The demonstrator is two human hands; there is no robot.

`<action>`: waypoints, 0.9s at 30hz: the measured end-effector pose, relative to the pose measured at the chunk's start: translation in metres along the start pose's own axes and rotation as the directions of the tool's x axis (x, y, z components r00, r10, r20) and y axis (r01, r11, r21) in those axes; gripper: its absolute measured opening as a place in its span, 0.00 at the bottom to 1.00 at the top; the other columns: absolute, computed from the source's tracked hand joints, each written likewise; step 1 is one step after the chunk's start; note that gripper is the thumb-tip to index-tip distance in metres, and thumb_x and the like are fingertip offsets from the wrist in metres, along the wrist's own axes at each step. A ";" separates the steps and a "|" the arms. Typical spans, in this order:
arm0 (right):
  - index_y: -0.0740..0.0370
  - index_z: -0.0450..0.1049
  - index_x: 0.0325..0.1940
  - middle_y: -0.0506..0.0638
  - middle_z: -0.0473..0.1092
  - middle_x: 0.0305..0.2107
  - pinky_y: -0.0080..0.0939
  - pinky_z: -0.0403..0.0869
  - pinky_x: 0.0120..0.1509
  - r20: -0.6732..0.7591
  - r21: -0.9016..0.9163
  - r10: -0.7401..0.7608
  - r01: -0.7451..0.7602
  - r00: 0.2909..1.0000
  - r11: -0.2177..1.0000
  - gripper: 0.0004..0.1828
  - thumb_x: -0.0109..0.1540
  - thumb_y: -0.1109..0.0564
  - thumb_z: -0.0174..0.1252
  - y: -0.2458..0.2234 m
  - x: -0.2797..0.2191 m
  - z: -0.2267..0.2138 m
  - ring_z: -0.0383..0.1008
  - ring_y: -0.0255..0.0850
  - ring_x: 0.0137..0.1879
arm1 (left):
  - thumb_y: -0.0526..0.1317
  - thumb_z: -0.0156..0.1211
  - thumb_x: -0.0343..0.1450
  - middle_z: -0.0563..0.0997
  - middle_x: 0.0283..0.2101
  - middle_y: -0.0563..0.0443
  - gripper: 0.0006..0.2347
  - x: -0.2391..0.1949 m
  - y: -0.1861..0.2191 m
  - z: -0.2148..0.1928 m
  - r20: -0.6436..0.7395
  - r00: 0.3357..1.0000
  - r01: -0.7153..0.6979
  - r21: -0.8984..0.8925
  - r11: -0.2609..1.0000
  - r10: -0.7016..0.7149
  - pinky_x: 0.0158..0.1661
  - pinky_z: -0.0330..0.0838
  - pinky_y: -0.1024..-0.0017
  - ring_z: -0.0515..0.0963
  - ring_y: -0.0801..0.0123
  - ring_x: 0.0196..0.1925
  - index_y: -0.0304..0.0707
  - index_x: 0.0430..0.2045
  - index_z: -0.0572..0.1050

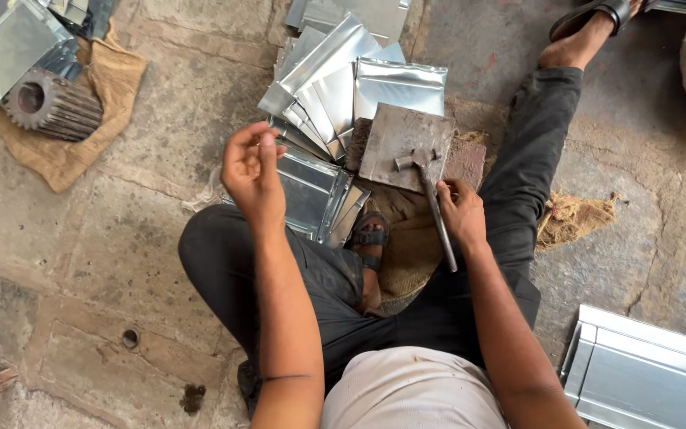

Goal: The person sits on the floor and uses a hammer to bend the edges of metal sheets against a metal block, handling the sheets one at a time from a stack.

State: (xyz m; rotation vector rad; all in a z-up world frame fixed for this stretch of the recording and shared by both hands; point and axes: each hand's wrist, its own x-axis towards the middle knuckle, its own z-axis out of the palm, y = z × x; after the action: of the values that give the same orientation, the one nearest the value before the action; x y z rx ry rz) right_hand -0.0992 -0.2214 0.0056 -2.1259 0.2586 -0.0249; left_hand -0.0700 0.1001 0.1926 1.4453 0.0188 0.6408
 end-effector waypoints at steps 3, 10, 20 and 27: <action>0.63 0.77 0.54 0.65 0.77 0.45 0.55 0.76 0.56 0.092 -0.160 -0.066 0.080 0.994 0.984 0.25 0.68 0.39 0.60 0.011 -0.003 0.010 0.78 0.62 0.52 | 0.34 0.61 0.79 0.82 0.44 0.46 0.08 -0.005 0.025 -0.008 0.010 1.000 -0.001 0.056 0.998 0.000 0.46 0.80 0.76 0.82 0.74 0.42 0.29 0.48 0.75; 0.60 0.54 0.71 0.73 0.74 0.45 0.63 0.75 0.53 0.188 -0.229 0.076 -0.031 0.979 0.973 0.44 0.61 0.36 0.66 0.020 -0.017 0.036 0.76 0.70 0.51 | 0.39 0.65 0.74 0.83 0.47 0.46 0.16 -0.019 0.015 -0.036 0.070 0.987 0.105 0.379 0.919 -0.142 0.41 0.75 0.73 0.81 0.70 0.40 0.33 0.55 0.74; 0.63 0.54 0.66 0.73 0.73 0.46 0.56 0.77 0.48 0.156 -0.087 0.078 -0.065 0.985 0.994 0.36 0.66 0.49 0.70 0.065 -0.001 0.049 0.80 0.63 0.44 | 0.46 0.76 0.61 0.51 0.73 0.38 0.37 -0.050 -0.200 0.008 -0.181 0.787 0.290 0.952 0.095 -0.590 0.48 0.74 0.46 0.64 0.38 0.66 0.62 0.66 0.63; 0.60 0.57 0.65 0.70 0.75 0.42 0.58 0.75 0.49 0.105 -0.040 -0.156 0.160 0.982 0.986 0.31 0.66 0.57 0.68 0.060 -0.009 0.042 0.78 0.65 0.45 | 0.39 0.75 0.63 0.58 0.71 0.44 0.28 -0.074 -0.230 -0.003 -0.147 0.865 0.213 0.973 0.085 -0.481 0.49 0.80 0.55 0.73 0.40 0.59 0.52 0.59 0.72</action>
State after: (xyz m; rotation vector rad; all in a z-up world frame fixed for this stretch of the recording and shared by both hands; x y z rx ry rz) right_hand -0.1136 -0.2163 -0.0665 -2.1837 0.0298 -0.0029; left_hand -0.0421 0.0739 -0.0464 2.6913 0.7630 -0.0891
